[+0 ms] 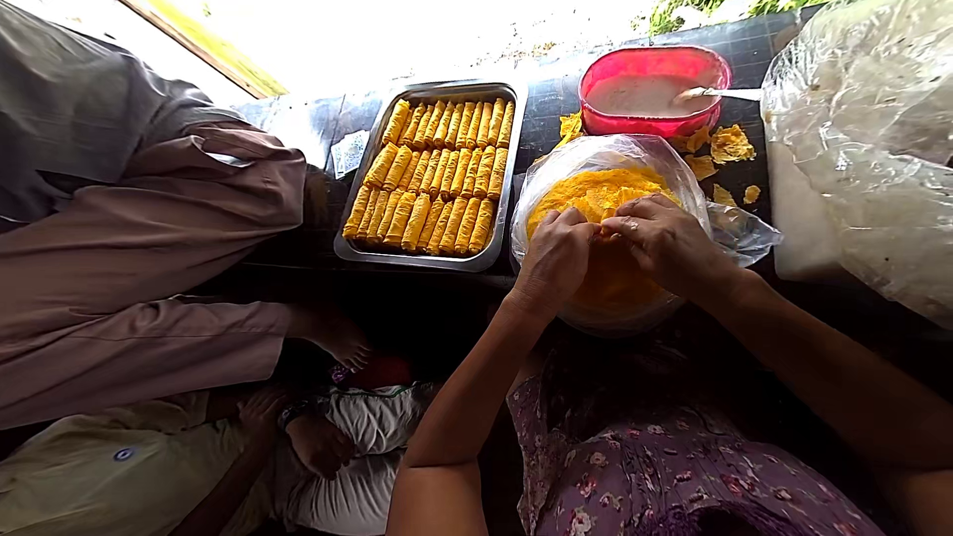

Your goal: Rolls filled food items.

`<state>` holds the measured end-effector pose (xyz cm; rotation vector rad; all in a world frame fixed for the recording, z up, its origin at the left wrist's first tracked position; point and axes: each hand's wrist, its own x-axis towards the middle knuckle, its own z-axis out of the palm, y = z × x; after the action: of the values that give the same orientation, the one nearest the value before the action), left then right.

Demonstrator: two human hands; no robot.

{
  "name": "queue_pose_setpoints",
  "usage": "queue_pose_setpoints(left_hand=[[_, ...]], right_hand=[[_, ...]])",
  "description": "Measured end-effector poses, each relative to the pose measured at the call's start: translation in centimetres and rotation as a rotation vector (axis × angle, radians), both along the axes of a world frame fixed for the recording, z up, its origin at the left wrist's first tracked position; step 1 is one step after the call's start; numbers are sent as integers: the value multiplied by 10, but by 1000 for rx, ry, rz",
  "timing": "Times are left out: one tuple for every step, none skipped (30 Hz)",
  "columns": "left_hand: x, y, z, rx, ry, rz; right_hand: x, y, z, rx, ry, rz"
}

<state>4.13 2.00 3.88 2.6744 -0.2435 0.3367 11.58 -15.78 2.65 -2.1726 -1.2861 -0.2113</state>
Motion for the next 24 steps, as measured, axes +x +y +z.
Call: queue_pose_setpoints(left_hand=[[-1, -1, 0, 7, -1, 2], [-3, -3, 0, 10, -4, 4], [-7, -5, 1, 10, 0, 7], [-11, -7, 4, 5, 9, 7], [-15, -9, 5, 4, 10, 7], [-17, -11, 3, 5, 0, 5], [-19, -13, 1, 5, -11, 0], [-20, -14, -1, 6, -22, -5], [-21, -15, -1, 4, -27, -10], [-22, -15, 0, 3, -25, -16], [-23, -14, 1, 4, -18, -21], [-23, -13, 3, 7, -10, -24], [-24, -13, 6, 10, -4, -26], [-23, -13, 9, 12, -5, -27], [-22, -15, 11, 15, -15, -31], [-20, -16, 12, 13, -32, -42], [-17, -19, 13, -1, -47, -60], [-13, -22, 10, -27, -62, -85], [-8, -24, 6, -57, -72, -115], [-3, -27, -1, -79, -83, -140], [2, -28, -6, -97, -85, -158], [4, -30, -9, -109, -84, -172], [4, -31, -10, -111, -82, -179], [2, -33, -9, -107, -82, -180]], right_hand=[[0, 1, -3, -8, -22, 19], [-1, 1, -5, -13, -40, 34], [-2, -1, -7, -18, -61, 44], [-5, -3, -8, -22, -81, 51], [-7, -5, -9, -28, -95, 54], [-9, -8, -9, -35, -103, 57], [-11, -10, -9, -37, -108, 58], [-12, -12, -10, -31, -111, 57], [-13, -15, -10, -16, -108, 56], [-14, -19, -10, 6, -102, 51], [-13, -23, -11, 34, -96, 46], [-11, -29, -12, 54, -97, 34], [-8, -36, -12, 70, -102, 18], [-6, -44, -12, 92, -108, -4], [-5, -50, -13, 117, -118, -27], [-4, -56, -15, 144, -132, -49], [-4, -61, -17, 160, -137, -69], [-5, -65, -20, 173, -140, -85], [-5, -67, -24, 179, -150, -99], [-6, -68, -27, 182, -161, -112], [-7, -68, -30, 182, -176, -122], [-7, -69, -32, 184, -187, -127], [-8, -69, -35, 188, -199, -130], [-8, -69, -36, 193, -210, -130]])
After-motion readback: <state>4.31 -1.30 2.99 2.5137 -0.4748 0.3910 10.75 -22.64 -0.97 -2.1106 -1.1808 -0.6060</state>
